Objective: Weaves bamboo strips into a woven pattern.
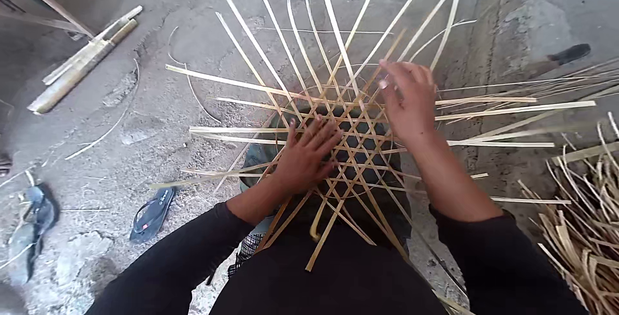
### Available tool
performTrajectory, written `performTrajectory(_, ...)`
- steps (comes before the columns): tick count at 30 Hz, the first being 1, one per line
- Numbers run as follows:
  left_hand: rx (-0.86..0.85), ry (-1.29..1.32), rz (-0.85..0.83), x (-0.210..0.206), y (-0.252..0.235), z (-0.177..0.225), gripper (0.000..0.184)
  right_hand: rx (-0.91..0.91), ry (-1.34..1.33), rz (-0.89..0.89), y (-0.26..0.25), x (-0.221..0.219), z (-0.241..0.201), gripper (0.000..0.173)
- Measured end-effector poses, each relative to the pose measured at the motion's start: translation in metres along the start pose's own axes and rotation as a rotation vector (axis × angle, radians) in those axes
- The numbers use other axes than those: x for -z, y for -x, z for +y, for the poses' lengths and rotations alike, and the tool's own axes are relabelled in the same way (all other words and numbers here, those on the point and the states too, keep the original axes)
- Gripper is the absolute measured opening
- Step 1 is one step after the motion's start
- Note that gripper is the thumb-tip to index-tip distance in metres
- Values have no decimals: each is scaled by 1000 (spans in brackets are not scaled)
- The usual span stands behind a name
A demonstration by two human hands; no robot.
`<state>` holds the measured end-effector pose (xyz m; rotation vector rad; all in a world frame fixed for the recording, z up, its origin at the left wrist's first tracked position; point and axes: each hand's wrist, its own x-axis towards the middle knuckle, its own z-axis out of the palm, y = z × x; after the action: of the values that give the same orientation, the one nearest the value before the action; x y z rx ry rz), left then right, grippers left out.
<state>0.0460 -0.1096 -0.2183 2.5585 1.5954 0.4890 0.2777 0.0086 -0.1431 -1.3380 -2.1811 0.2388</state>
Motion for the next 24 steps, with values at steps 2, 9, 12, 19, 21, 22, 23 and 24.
performTrajectory(2,-3,-92,-101,-15,1,2,65,-25,50,-83,19,-7,-17,47)
performTrajectory(9,19,-73,-104,-18,-2,2,62,38,197,-164,89,-87,-27,56)
performTrajectory(12,45,360,4,9,-1,-11,52,9,-66,-145,79,-58,-22,49)
performTrajectory(19,233,361,341,101,24,-87,32,-150,-470,1,59,25,-3,30)
performTrajectory(21,147,279,288,110,33,-88,23,-82,-448,-33,57,19,-12,30)
performTrajectory(22,62,237,218,110,38,-85,20,-30,-387,-56,55,10,-16,31)
performTrajectory(23,-32,196,134,106,41,-82,20,25,-306,-69,50,-2,-18,34)
performTrajectory(24,-108,144,41,101,45,-78,20,67,-221,-84,44,-15,-20,38)
